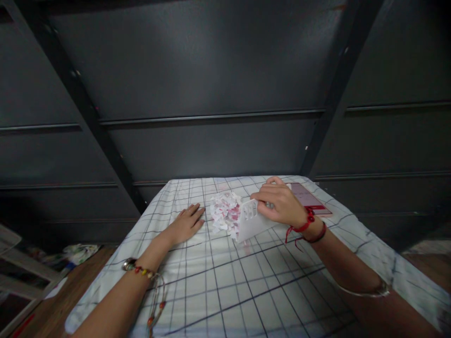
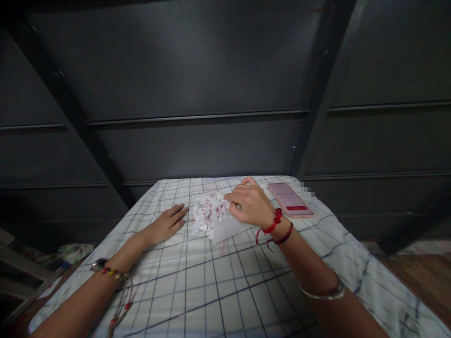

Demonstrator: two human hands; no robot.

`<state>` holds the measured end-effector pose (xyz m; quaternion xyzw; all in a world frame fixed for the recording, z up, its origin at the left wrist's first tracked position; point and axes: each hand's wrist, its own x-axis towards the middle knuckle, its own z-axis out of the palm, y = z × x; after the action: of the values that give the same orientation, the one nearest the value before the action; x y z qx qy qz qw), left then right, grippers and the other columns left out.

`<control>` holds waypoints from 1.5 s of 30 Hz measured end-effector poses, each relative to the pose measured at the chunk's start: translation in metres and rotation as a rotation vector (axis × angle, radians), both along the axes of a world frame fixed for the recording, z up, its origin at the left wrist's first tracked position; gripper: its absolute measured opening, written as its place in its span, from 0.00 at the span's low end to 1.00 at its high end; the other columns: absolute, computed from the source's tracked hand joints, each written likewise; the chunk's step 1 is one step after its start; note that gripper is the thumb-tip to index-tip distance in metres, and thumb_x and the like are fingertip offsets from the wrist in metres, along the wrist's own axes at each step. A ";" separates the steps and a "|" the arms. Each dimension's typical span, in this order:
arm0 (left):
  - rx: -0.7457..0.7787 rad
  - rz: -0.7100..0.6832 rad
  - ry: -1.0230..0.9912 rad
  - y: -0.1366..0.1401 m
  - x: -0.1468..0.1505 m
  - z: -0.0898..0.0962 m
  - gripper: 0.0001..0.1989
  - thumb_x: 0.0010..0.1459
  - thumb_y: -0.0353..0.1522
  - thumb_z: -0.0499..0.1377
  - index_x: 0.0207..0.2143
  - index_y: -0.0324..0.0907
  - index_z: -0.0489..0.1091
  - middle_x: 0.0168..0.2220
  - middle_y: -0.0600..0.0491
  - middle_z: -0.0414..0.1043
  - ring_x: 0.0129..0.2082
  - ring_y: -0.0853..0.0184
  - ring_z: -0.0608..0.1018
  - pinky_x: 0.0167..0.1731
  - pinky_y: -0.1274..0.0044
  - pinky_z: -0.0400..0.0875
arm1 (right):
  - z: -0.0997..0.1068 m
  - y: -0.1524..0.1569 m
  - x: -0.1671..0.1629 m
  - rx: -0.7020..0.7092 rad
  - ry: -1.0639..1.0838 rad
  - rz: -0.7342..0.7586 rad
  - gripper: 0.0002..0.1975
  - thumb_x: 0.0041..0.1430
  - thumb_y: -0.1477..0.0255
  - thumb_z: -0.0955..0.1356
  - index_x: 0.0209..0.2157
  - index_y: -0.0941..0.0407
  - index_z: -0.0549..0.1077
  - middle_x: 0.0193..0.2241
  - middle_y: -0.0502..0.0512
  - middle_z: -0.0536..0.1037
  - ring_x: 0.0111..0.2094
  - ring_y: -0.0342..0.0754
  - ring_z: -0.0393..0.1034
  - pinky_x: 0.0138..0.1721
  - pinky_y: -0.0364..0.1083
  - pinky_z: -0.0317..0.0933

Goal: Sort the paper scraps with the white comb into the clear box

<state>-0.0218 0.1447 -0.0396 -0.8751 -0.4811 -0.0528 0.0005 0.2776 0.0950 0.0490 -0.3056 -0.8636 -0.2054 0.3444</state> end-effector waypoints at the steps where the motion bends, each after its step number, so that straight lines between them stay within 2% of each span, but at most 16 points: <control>1: 0.004 0.000 -0.003 0.000 0.000 0.000 0.25 0.61 0.40 0.40 0.57 0.38 0.53 0.60 0.45 0.49 0.58 0.55 0.54 0.54 0.64 0.51 | 0.001 0.000 0.000 0.012 0.004 -0.010 0.11 0.49 0.77 0.58 0.23 0.55 0.71 0.16 0.47 0.68 0.22 0.41 0.61 0.36 0.47 0.53; 7: 0.004 0.002 -0.006 0.000 0.001 0.000 0.25 0.61 0.41 0.40 0.57 0.38 0.53 0.60 0.45 0.48 0.58 0.55 0.54 0.54 0.63 0.51 | 0.002 -0.001 0.001 -0.013 -0.039 0.009 0.12 0.49 0.77 0.58 0.23 0.55 0.71 0.17 0.47 0.69 0.21 0.41 0.61 0.37 0.47 0.52; 13: -0.014 0.008 0.007 0.000 0.001 0.002 0.25 0.61 0.41 0.40 0.57 0.37 0.52 0.60 0.43 0.48 0.58 0.54 0.54 0.53 0.62 0.52 | 0.003 -0.001 0.002 0.039 -0.023 -0.025 0.12 0.50 0.77 0.59 0.24 0.55 0.72 0.17 0.47 0.69 0.22 0.41 0.62 0.37 0.48 0.52; 19: -0.008 0.009 -0.004 0.000 0.001 0.001 0.25 0.61 0.41 0.40 0.57 0.38 0.52 0.60 0.45 0.48 0.58 0.55 0.54 0.54 0.63 0.51 | 0.002 -0.001 -0.001 -0.030 -0.033 0.028 0.12 0.50 0.77 0.58 0.25 0.56 0.72 0.17 0.47 0.70 0.21 0.41 0.61 0.38 0.48 0.52; 24: 0.000 0.010 0.034 0.000 0.002 0.001 0.25 0.61 0.40 0.39 0.57 0.37 0.52 0.60 0.43 0.48 0.58 0.55 0.54 0.54 0.64 0.51 | 0.003 -0.002 0.001 -0.004 0.002 -0.015 0.12 0.50 0.77 0.59 0.24 0.56 0.72 0.17 0.47 0.70 0.22 0.41 0.63 0.37 0.47 0.52; 30: 0.022 -0.008 0.031 0.000 0.001 0.000 0.25 0.62 0.40 0.39 0.57 0.37 0.52 0.60 0.44 0.49 0.58 0.55 0.55 0.53 0.63 0.53 | 0.002 0.001 0.004 -0.005 -0.074 -0.067 0.12 0.50 0.77 0.59 0.23 0.56 0.72 0.16 0.47 0.69 0.21 0.41 0.61 0.36 0.47 0.51; 36: 0.017 -0.004 0.035 0.000 0.000 -0.001 0.26 0.62 0.41 0.38 0.57 0.37 0.52 0.60 0.43 0.48 0.58 0.54 0.54 0.53 0.62 0.53 | -0.001 0.004 0.006 0.072 -0.043 -0.092 0.12 0.49 0.78 0.59 0.22 0.57 0.72 0.17 0.48 0.70 0.22 0.42 0.63 0.37 0.47 0.51; 41: 0.031 -0.004 0.064 0.001 0.000 -0.001 0.25 0.62 0.41 0.38 0.57 0.38 0.52 0.60 0.44 0.49 0.58 0.56 0.55 0.53 0.64 0.53 | 0.000 0.004 0.009 0.061 -0.030 -0.080 0.11 0.49 0.78 0.59 0.23 0.57 0.72 0.16 0.48 0.70 0.22 0.42 0.63 0.37 0.47 0.52; 45: 0.027 -0.002 0.074 0.001 0.000 -0.001 0.25 0.62 0.40 0.38 0.58 0.38 0.52 0.60 0.43 0.49 0.58 0.56 0.54 0.53 0.65 0.52 | 0.000 0.005 0.012 0.070 -0.079 -0.125 0.12 0.49 0.77 0.59 0.22 0.56 0.72 0.16 0.48 0.70 0.22 0.42 0.62 0.36 0.47 0.52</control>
<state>-0.0214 0.1454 -0.0402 -0.8767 -0.4793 -0.0269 0.0301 0.2891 0.1003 0.0488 -0.3383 -0.8481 -0.2684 0.3071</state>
